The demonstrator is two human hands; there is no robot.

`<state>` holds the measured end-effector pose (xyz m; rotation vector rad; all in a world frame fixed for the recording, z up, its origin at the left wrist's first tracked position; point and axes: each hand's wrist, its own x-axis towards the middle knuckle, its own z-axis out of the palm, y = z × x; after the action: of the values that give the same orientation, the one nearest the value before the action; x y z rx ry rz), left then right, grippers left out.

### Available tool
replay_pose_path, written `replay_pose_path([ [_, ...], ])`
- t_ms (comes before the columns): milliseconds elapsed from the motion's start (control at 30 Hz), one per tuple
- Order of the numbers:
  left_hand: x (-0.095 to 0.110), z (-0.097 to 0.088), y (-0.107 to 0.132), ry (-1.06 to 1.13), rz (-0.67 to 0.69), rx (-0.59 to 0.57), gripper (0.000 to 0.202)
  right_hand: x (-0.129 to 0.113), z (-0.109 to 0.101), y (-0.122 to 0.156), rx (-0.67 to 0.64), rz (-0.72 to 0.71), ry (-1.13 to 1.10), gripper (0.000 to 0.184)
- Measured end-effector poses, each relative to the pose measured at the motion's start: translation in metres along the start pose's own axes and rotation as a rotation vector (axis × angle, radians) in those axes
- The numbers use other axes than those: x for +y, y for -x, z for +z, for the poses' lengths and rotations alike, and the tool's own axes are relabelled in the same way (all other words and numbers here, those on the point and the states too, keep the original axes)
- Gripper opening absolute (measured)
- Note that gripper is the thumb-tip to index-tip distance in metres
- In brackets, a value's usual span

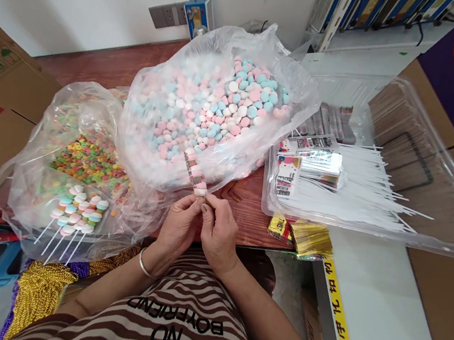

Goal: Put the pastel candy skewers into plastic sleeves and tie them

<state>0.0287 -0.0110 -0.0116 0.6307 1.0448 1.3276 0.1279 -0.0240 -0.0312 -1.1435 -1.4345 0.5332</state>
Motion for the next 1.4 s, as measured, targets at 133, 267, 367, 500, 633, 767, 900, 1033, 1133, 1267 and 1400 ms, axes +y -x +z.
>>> replay_pose_path([
  [133, 0.003, 0.001, 0.001, 0.084, -0.079, -0.093, 0.030, 0.001, -0.003, -0.001, 0.068, -0.065, -0.033, 0.018],
  [267, 0.005, -0.001, -0.005, 0.172, -0.189, -0.132, 0.036, -0.010, -0.009, 0.000, 0.009, 0.190, -0.370, 0.010],
  [367, 0.005, -0.009, -0.010, 0.155, -0.186, -0.185, 0.046, -0.018, -0.011, -0.006, -0.163, 0.609, -0.861, 0.023],
  [500, 0.014, -0.032, -0.016, -0.036, -0.097, -0.387, 0.036, -0.019, -0.015, -0.012, -0.459, 1.011, -1.241, 0.035],
  [633, 0.021, -0.054, -0.019, -0.233, -0.049, -0.635, 0.028, -0.018, -0.011, -0.001, -0.583, 1.184, -1.345, 0.040],
  [767, 0.022, -0.060, -0.014, -0.254, 0.096, -0.635, 0.019, -0.013, -0.005, 0.008, -0.618, 1.107, -1.218, 0.043],
  [900, 0.029, -0.069, -0.003, -0.283, 0.107, -0.436, 0.019, 0.012, -0.016, 0.007, -0.496, 0.591, -0.455, 0.026],
  [1033, 0.046, -0.086, 0.005, -0.591, 0.269, -0.255, 0.017, 0.048, -0.035, -0.001, -0.245, 0.210, 0.304, 0.020],
  [1133, 0.053, -0.090, 0.009, -0.930, 0.432, -0.211, 0.012, 0.067, -0.040, -0.016, -0.206, 0.152, 0.567, 0.021],
  [1267, 0.047, -0.087, 0.012, -1.138, 0.570, -0.249, 0.013, 0.075, -0.029, -0.040, -0.310, 0.186, 0.811, 0.023],
  [1400, 0.040, -0.089, 0.013, -1.240, 0.629, -0.274, 0.013, 0.073, -0.018, -0.055, -0.434, 0.261, 0.982, 0.020],
])
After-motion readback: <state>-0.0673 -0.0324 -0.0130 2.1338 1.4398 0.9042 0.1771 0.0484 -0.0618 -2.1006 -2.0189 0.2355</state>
